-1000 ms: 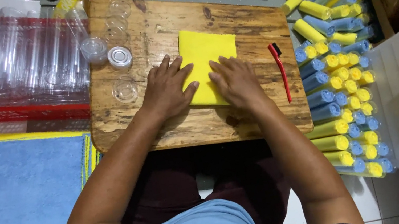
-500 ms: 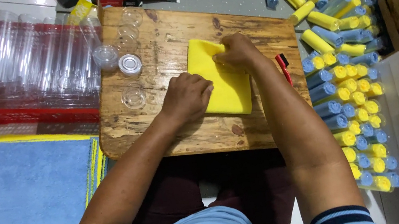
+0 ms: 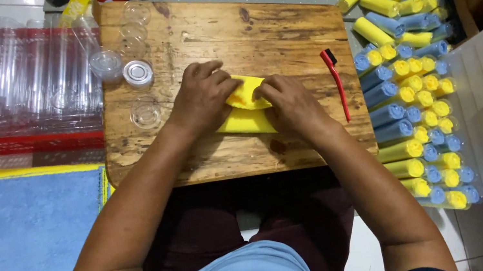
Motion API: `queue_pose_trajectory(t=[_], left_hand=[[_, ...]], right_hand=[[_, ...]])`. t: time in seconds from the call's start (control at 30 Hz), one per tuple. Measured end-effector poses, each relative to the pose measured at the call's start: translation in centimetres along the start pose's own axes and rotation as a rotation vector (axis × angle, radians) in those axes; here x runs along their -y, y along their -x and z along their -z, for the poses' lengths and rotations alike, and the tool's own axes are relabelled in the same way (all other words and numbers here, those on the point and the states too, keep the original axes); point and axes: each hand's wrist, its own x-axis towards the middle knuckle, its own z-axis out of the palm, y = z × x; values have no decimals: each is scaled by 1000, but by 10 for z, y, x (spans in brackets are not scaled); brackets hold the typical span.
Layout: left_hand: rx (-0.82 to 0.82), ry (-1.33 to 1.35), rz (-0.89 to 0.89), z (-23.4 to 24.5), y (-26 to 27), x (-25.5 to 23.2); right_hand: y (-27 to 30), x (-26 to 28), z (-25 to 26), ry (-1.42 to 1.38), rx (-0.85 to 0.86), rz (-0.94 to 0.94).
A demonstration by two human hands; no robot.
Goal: Folding yellow microfiber cloths and inserting them into clear plastic cylindrical tubes for packaging.
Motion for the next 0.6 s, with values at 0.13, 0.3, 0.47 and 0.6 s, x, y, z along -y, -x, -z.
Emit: queue_pose_trajectory(t=[0.13,0.3,0.47,0.6], left_hand=[[62,87,-52,-2,12,8],[93,170,-61,2,23,9],[69,124,-35,11,25,3],[-84,57,-42,2,8,-8]], right_hand=[[18,10,6,-51,-45,-18],[48,12,-3,-123,-43,-99],[68,29,-8,11,-67,-79],[73,30,-12,57,-58,-87]])
